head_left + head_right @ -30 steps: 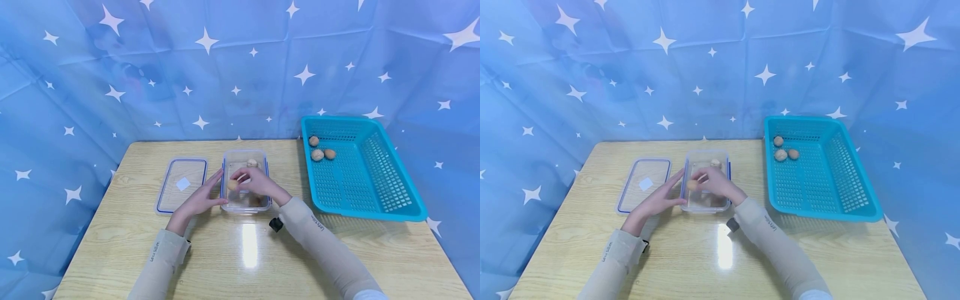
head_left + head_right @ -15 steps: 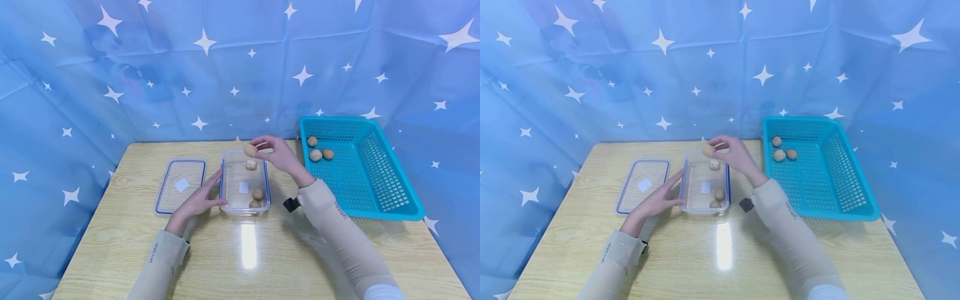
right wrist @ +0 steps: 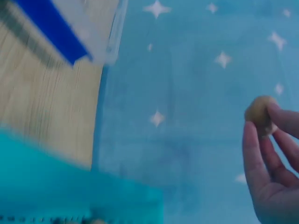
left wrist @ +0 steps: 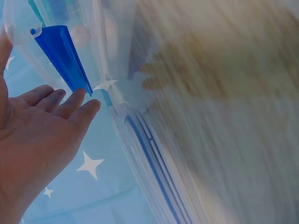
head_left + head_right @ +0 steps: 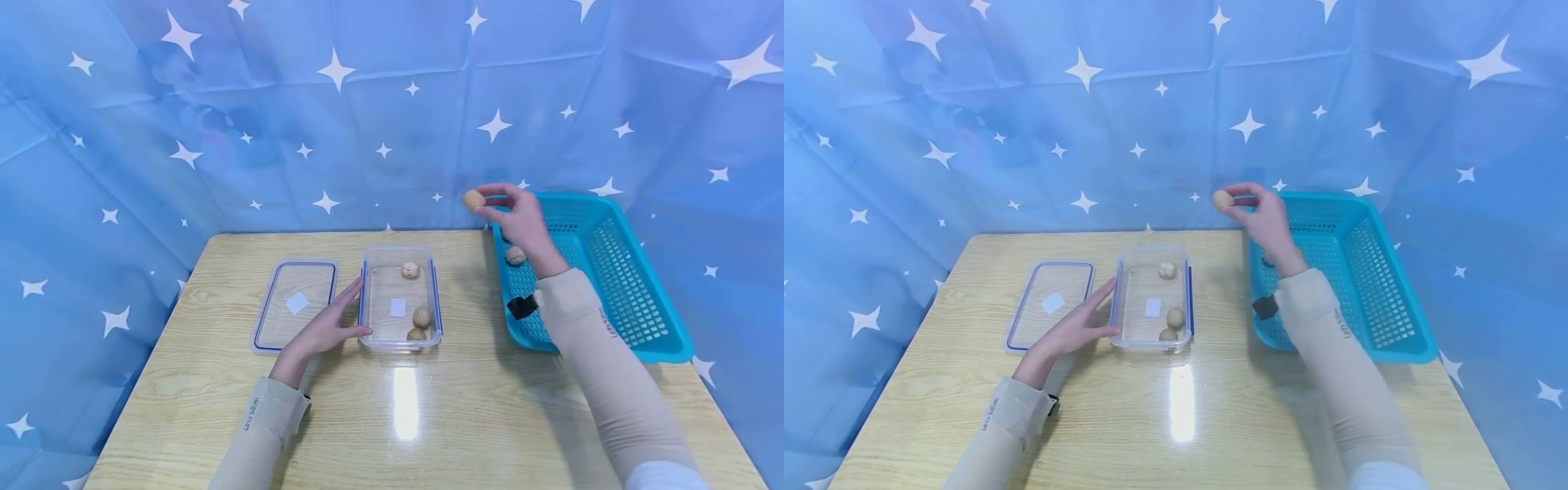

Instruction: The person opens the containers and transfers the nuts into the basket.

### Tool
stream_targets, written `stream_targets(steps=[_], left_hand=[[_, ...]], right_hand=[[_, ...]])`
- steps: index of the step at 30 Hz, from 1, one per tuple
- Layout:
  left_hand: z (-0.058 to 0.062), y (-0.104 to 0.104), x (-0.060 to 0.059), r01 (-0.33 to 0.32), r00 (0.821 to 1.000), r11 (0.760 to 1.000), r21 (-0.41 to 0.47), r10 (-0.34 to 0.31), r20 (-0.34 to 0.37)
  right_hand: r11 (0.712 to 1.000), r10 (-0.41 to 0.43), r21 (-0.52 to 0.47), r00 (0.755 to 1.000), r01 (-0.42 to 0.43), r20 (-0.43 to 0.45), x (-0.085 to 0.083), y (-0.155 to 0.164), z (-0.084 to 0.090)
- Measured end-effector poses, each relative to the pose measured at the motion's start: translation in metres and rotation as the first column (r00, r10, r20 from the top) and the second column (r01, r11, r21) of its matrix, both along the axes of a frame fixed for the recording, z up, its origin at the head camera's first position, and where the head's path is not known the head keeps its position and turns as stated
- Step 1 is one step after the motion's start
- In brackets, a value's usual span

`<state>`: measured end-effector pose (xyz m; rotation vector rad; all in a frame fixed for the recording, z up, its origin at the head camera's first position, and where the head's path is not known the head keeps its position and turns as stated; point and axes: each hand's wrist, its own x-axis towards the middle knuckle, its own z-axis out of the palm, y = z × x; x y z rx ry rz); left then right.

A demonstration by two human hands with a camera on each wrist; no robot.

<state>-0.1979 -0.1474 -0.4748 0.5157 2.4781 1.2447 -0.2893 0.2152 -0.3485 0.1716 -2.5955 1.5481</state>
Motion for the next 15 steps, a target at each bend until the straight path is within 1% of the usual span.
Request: stream_targets(steps=[3,7,12,15], left_hand=[[0.0,0.0,0.0,0.0,1.0,1.0,0.001,0.0,0.005],[0.001,0.0,-0.001,0.002,1.0,1.0,-0.006,-0.002,0.005],[0.001,-0.001,-0.001,0.006,1.0,1.0,-0.016,-0.007,-0.007],[0.002,-0.002,0.0,0.007,1.0,1.0,-0.018,-0.008,-0.008]], right_hand=[[0.998,-0.067,-0.005,0.998,0.067,-0.008,-0.007,0.018,-0.006],[0.989,-0.147,-0.002,0.989,0.147,-0.001,-0.017,0.039,-0.018],[0.969,-0.246,0.015,0.968,0.246,0.046,-0.029,0.063,-0.039],[0.958,-0.287,0.031,0.954,0.286,0.085,-0.032,0.077,-0.052]])
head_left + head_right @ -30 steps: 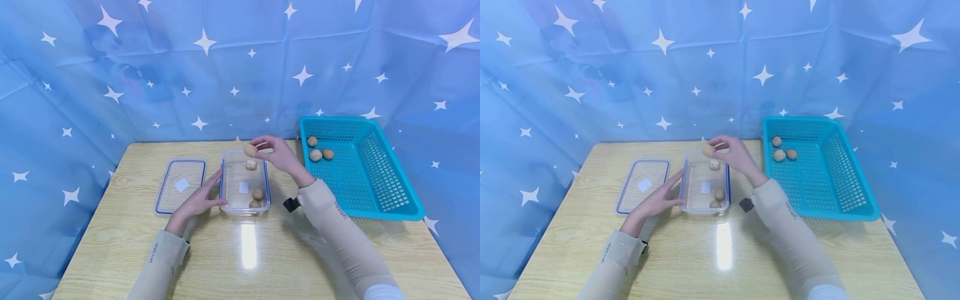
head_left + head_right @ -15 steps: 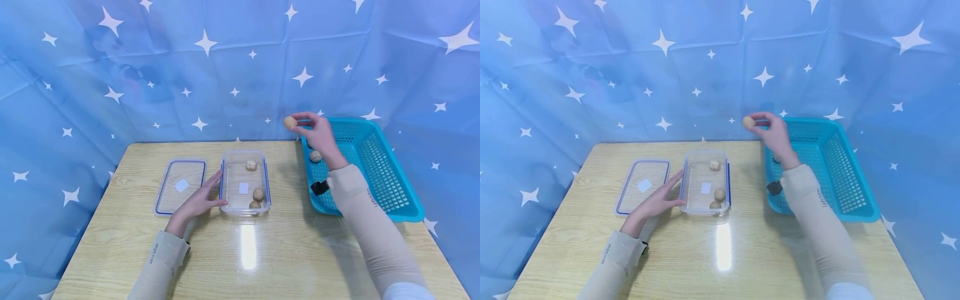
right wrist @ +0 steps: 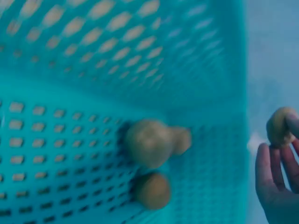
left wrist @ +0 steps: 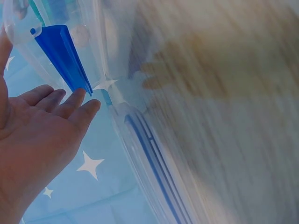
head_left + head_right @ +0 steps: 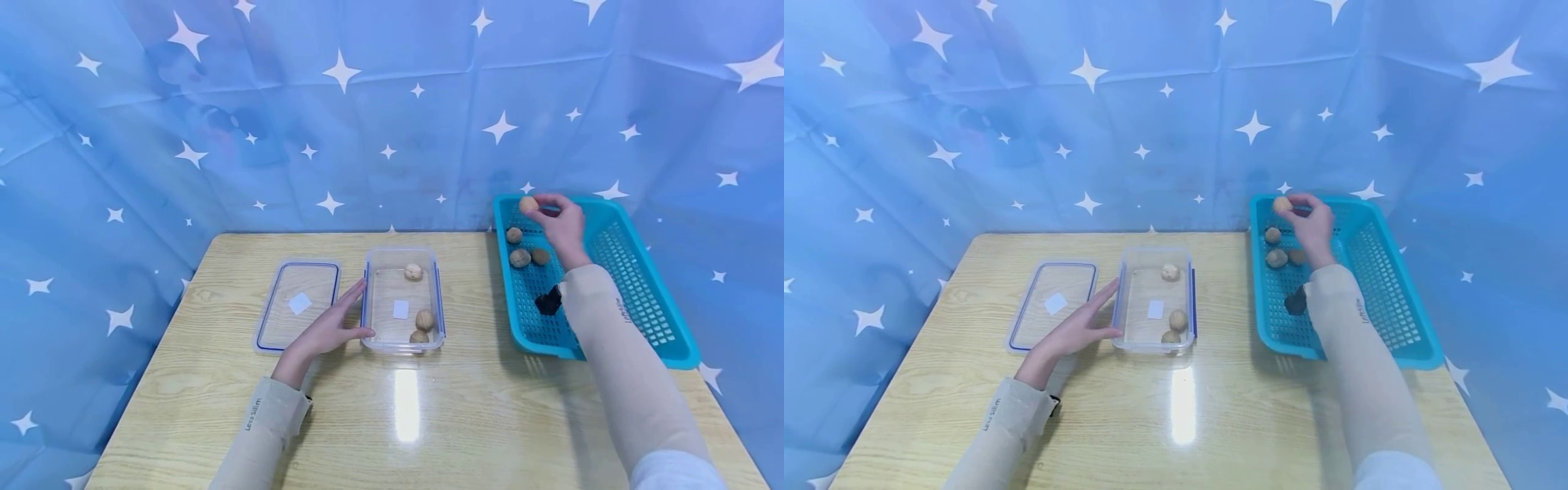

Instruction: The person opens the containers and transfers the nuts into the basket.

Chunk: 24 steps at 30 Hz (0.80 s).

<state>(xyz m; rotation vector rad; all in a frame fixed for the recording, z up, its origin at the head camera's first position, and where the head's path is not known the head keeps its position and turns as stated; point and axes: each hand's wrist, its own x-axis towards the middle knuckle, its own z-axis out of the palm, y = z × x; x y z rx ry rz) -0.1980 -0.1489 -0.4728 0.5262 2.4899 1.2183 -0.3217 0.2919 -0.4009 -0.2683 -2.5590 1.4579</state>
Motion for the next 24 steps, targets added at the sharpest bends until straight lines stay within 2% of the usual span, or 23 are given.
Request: stream_targets(steps=[7,13,19,24], left_hand=[[0.0,0.001,0.001,0.002,1.0,1.0,0.006,-0.002,0.005],[-0.001,0.0,0.001,-0.003,1.0,1.0,0.01,0.003,0.011],[-0.001,0.001,0.0,-0.006,1.0,1.0,0.012,0.005,0.014],[-0.002,0.0,-0.002,-0.004,1.0,1.0,-0.002,0.004,0.008]], right_hand=[[1.0,-0.017,0.006,0.994,0.017,0.107,-0.004,0.028,-0.032],[0.998,-0.022,0.06,0.98,0.01,0.198,-0.006,0.041,-0.052],[0.992,0.02,0.115,0.967,-0.051,0.254,-0.009,0.046,-0.061],[0.99,0.037,0.122,0.959,-0.074,0.282,-0.011,0.044,-0.065]])
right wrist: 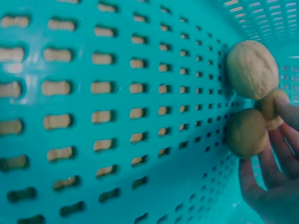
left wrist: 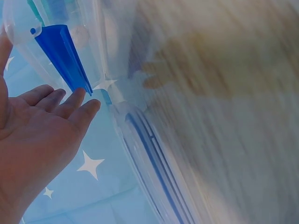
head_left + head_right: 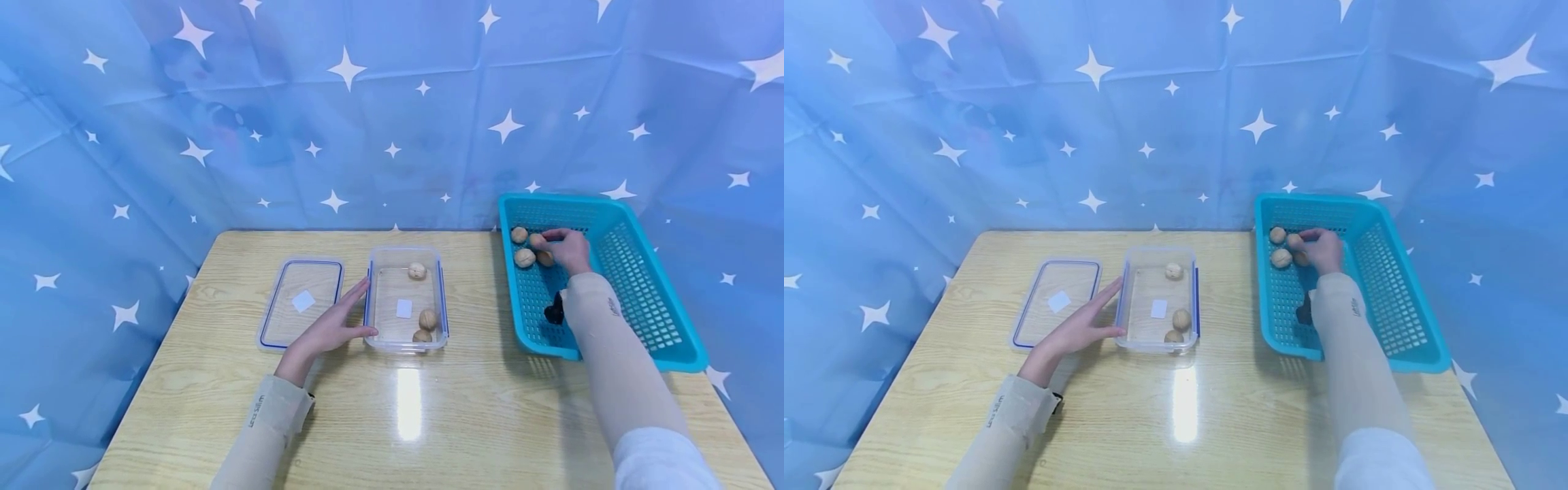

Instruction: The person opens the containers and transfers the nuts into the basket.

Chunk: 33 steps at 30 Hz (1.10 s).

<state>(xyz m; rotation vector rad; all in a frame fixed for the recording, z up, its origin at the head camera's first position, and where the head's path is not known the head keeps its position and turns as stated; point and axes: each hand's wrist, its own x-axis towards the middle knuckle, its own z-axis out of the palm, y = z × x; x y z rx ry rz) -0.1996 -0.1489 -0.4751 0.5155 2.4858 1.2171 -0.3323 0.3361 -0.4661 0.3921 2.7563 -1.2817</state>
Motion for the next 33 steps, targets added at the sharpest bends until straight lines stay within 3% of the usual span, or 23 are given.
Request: stream_targets(steps=[10,20,33], left_hand=[[0.001,-0.001,0.0,0.002,1.0,1.0,-0.01,-0.002,0.0],[0.002,0.0,0.001,0.0,1.0,1.0,-0.008,0.0,-0.004],[0.003,0.001,0.002,-0.006,1.0,1.0,-0.011,0.006,0.006]], right_hand=[[1.0,0.026,0.009,0.998,-0.026,0.052,-0.002,0.001,-0.003],[0.999,0.021,-0.029,1.0,-0.021,-0.016,-0.002,0.004,-0.003],[0.996,-0.037,-0.087,0.983,0.021,-0.179,0.004,-0.014,0.038]])
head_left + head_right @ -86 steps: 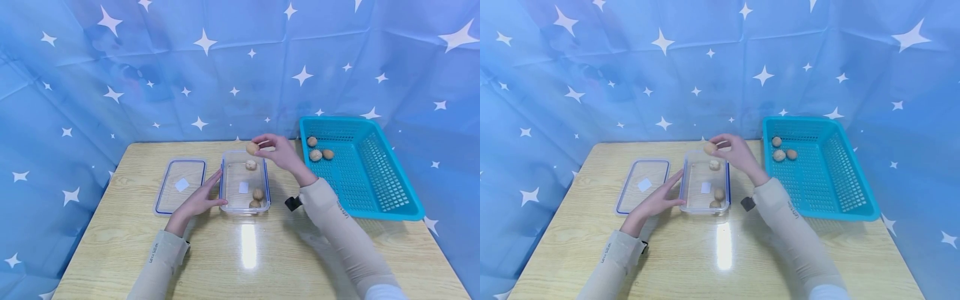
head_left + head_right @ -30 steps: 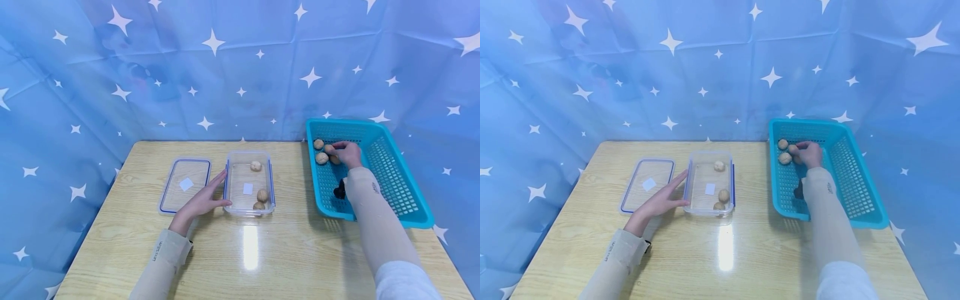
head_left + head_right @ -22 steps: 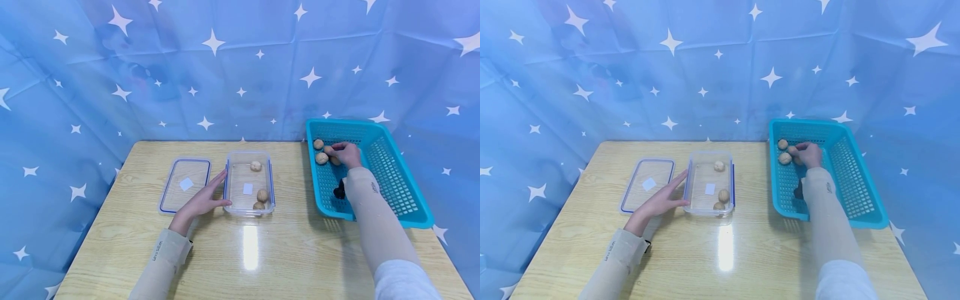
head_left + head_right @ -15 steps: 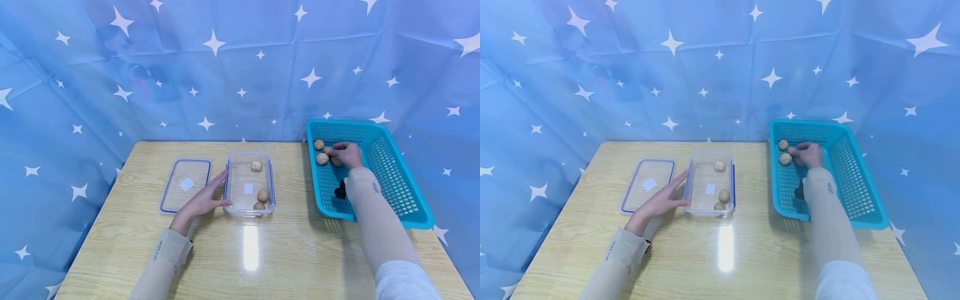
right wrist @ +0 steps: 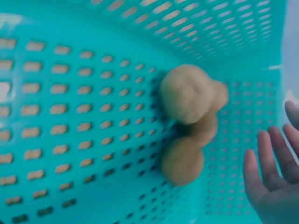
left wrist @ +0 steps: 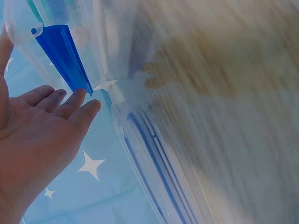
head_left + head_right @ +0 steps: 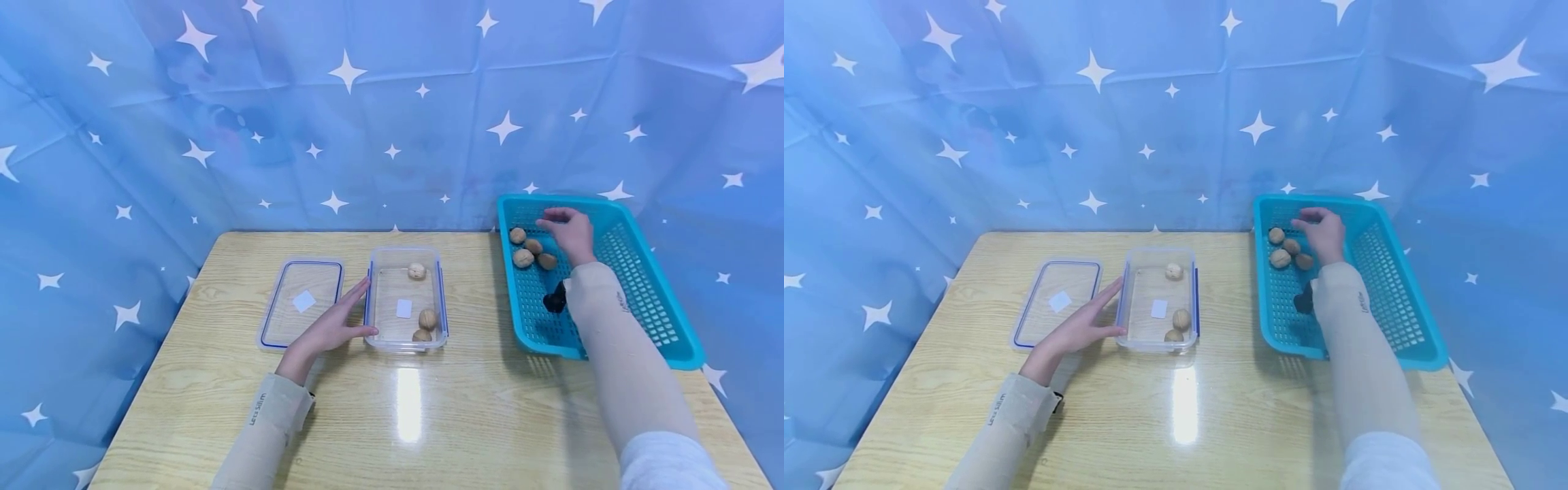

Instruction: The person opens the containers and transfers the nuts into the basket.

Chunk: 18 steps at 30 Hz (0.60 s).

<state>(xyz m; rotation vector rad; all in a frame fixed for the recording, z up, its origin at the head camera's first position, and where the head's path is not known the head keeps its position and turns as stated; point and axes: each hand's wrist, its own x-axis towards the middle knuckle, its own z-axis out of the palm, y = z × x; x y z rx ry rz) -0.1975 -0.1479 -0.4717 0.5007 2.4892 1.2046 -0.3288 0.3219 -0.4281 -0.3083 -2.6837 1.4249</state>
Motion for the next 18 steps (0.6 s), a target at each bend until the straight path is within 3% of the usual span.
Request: stream_targets(steps=[10,18], left_hand=[[0.0,-0.001,0.0,0.008,1.0,1.0,-0.005,-0.008,-0.002],[-0.001,-0.001,0.0,0.016,1.0,1.0,-0.007,-0.016,-0.017]], right_hand=[[0.993,0.041,-0.11,0.994,-0.052,-0.098,0.002,-0.032,0.04],[0.983,0.07,-0.159,0.988,-0.093,-0.141,0.014,-0.076,0.071]])
